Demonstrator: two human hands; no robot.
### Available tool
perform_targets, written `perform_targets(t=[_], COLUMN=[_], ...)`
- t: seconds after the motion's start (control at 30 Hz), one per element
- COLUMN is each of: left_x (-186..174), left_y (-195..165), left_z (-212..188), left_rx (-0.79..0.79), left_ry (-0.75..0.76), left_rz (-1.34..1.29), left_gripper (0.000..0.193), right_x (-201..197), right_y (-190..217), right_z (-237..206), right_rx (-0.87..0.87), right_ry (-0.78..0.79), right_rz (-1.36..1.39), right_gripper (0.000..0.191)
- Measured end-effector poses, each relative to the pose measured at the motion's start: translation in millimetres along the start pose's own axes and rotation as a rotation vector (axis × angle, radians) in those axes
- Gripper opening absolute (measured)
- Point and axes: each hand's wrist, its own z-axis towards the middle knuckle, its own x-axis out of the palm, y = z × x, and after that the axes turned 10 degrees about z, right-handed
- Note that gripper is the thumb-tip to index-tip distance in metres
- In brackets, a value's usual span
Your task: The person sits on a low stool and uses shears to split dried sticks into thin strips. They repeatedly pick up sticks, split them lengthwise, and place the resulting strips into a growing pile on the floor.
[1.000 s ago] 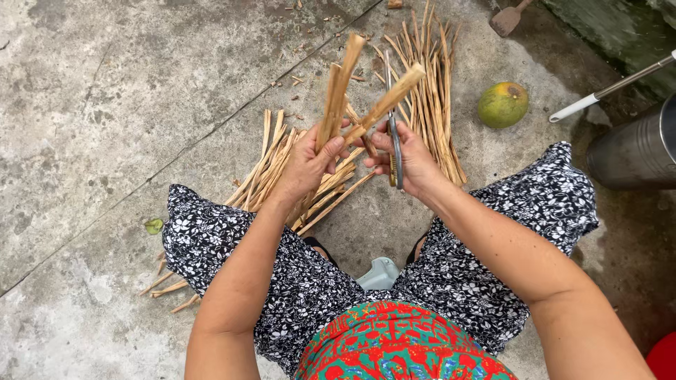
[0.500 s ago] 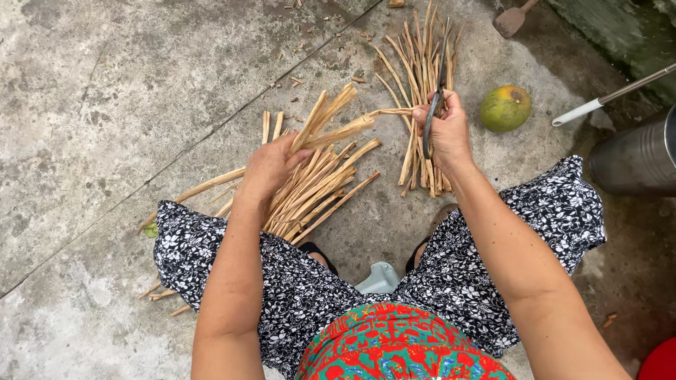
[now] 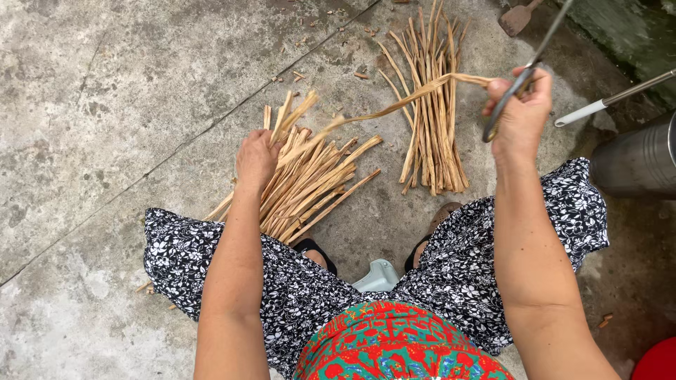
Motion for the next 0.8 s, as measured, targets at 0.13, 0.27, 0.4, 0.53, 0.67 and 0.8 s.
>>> perform_targets(t=[0.13,0.27,0.4,0.53,0.67,0.8], left_x=[-21,-52,-64,-60,-56,-54], left_y=[-9,-43,-91,-138,-160,-167], left_z=[3,3,-6,-18,-25,-26], left_rx=[-0.151,-0.161,-0.157,0.22,0.152,0.237], left_ry=[-0.016,-0.029,0.159,0.229,0.536,0.543], left_rz=[-0.211,-0.66,-0.921,-1.123,-1.305,-0.96], left_gripper=[0.018,0.024,0.027,0.031,0.03,0.031], right_x=[-15,-5,21,41,40,28], right_y=[24,32,25,16,10,14], right_z=[0,-17,-50,-70,-72,-62], right_rx=[-0.108,-0.027,0.042,-0.006,-0.076,-0.117], right_ry=[0.116,0.192,0.341,0.499,0.518,0.438], right_rz=[0.039,-0.071,-0.195,-0.156,-0.09,0.003], right_gripper=[0.035,0.033,0.033,0.04,0.042,0.04])
